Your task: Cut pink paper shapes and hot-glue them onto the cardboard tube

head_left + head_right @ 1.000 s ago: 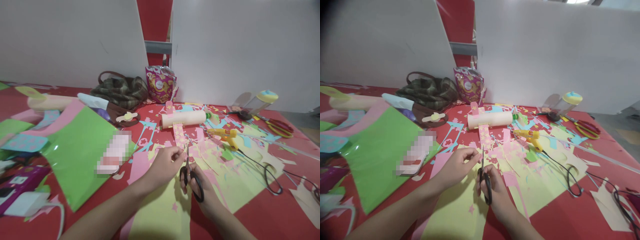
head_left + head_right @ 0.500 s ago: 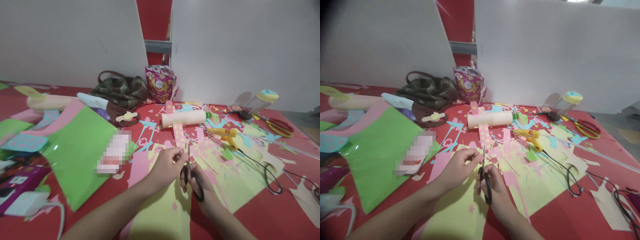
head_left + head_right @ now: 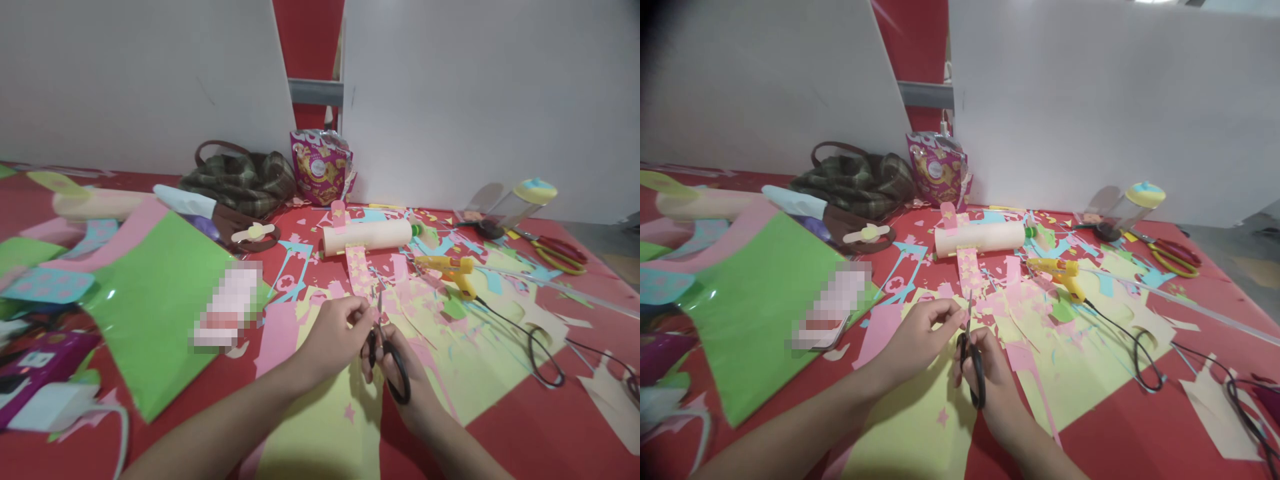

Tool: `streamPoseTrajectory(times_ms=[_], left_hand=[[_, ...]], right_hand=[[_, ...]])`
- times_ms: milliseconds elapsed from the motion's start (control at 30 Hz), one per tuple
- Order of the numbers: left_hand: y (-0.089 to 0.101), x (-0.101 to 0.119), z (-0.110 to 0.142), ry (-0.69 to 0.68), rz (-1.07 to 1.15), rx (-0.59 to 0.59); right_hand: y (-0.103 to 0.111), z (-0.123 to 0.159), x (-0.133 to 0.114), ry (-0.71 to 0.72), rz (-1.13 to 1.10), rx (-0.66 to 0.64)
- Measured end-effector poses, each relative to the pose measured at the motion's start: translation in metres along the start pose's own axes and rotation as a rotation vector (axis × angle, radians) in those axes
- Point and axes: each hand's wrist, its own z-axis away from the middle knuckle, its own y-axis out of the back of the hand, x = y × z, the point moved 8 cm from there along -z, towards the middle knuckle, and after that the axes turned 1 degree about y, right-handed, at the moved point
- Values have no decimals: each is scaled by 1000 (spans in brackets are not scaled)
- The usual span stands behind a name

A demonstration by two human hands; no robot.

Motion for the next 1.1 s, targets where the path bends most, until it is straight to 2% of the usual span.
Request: streamPoseTrajectory(times_ms=[200,433,700,867,1000,1100], left_hand=[[4,1,-1,-26,-95,24],[5,3,-2,-38,-207,1],[7,3,-3,-64,-181,-18],[1,0,-4,-73,-235,-175],[-8,0,2,-85,-284,-375],[-13,3,7,-125,-328,-467]], right_hand=[[2,0,-1,-1,27,18],[3,1,5,-33,-29,35],[4,-3,7,-81,-87,59],[14,-4,5,-43,-132,160],[19,-3,0,3,-148,206],[24,-1,-2,-1,-112,263]])
